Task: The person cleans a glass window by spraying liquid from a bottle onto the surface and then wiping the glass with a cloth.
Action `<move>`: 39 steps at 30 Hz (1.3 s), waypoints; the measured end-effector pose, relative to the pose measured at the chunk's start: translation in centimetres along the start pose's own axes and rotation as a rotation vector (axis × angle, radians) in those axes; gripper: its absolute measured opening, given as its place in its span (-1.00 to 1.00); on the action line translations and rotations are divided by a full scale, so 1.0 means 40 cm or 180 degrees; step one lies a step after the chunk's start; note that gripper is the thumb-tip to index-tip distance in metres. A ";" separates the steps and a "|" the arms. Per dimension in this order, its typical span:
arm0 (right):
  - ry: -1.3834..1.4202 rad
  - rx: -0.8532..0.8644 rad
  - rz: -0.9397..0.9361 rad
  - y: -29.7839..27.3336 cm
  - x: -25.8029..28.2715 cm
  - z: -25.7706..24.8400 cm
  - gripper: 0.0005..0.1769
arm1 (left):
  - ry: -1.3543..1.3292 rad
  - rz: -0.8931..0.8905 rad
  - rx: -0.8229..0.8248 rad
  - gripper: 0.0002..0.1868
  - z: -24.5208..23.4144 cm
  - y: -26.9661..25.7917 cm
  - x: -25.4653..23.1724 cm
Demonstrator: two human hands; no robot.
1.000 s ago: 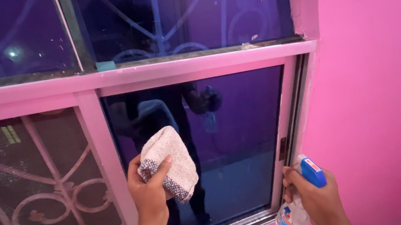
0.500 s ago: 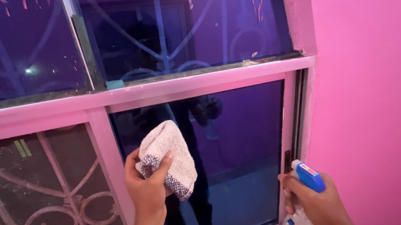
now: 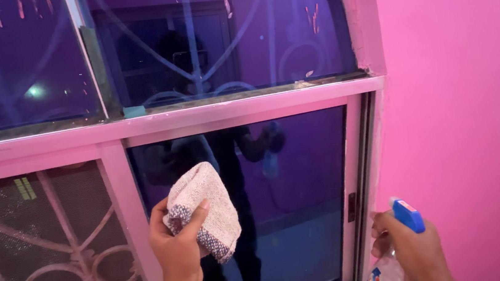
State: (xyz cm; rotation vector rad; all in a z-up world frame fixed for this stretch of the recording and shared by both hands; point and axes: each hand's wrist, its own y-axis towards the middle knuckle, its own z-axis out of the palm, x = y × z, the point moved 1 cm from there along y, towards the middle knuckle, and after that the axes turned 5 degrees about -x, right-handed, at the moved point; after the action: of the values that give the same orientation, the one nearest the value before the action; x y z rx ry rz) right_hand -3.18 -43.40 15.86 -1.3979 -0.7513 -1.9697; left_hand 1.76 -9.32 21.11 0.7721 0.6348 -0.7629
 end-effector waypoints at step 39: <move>0.0141 0.2620 -0.1954 0.175 0.743 0.591 -0.65 | 0.0214 0.1336 0.0615 -0.46 0.176 0.127 -0.320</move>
State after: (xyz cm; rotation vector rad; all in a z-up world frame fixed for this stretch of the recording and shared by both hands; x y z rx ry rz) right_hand 8.70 -34.99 51.62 -0.6544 -1.8638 -1.7212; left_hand 0.05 -7.81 36.40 1.0710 0.4404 -0.4164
